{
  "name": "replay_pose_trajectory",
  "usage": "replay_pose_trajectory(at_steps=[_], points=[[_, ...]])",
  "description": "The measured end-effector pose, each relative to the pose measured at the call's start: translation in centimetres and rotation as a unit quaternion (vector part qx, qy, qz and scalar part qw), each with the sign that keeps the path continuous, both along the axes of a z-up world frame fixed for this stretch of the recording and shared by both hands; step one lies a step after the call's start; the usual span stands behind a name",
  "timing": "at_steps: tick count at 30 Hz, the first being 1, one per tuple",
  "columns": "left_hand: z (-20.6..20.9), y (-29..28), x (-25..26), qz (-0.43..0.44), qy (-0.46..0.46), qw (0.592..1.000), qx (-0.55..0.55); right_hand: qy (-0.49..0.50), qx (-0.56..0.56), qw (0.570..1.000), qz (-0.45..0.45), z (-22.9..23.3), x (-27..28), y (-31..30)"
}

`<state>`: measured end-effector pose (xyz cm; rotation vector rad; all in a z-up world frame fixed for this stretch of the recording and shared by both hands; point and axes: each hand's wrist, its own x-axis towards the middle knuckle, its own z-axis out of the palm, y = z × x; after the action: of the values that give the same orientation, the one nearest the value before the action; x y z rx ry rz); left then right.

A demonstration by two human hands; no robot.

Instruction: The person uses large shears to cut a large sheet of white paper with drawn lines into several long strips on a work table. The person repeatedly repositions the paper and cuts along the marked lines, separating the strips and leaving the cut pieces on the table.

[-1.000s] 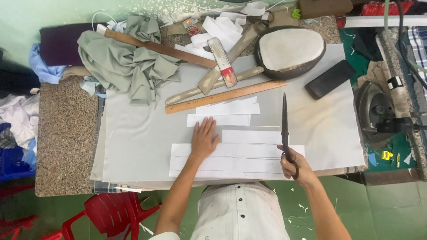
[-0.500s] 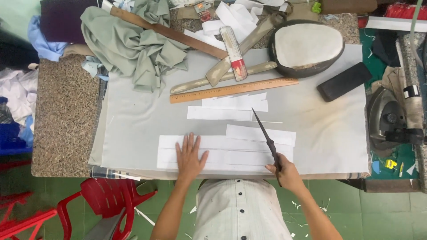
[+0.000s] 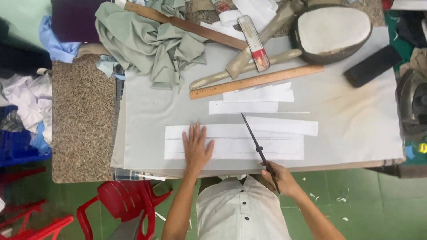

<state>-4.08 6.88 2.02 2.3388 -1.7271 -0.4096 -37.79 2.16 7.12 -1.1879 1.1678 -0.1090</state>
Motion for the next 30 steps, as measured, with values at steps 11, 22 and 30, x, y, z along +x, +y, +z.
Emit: replay_pose_trajectory(at_steps=[11,22,30], points=[[0.2,3.3,3.2,-0.190,-0.031,0.978,0.078,0.053,0.056,0.997,-0.021,-0.2,0.0,19.1],[-0.8,4.9,3.5,-0.178,-0.049,0.981,0.055,-0.024,0.173,0.983,0.057,-0.6,2.9,21.2],[-1.3,5.5,3.5,-0.164,-0.056,0.984,-0.032,-0.003,0.095,0.995,0.044,-0.4,11.4,17.9]])
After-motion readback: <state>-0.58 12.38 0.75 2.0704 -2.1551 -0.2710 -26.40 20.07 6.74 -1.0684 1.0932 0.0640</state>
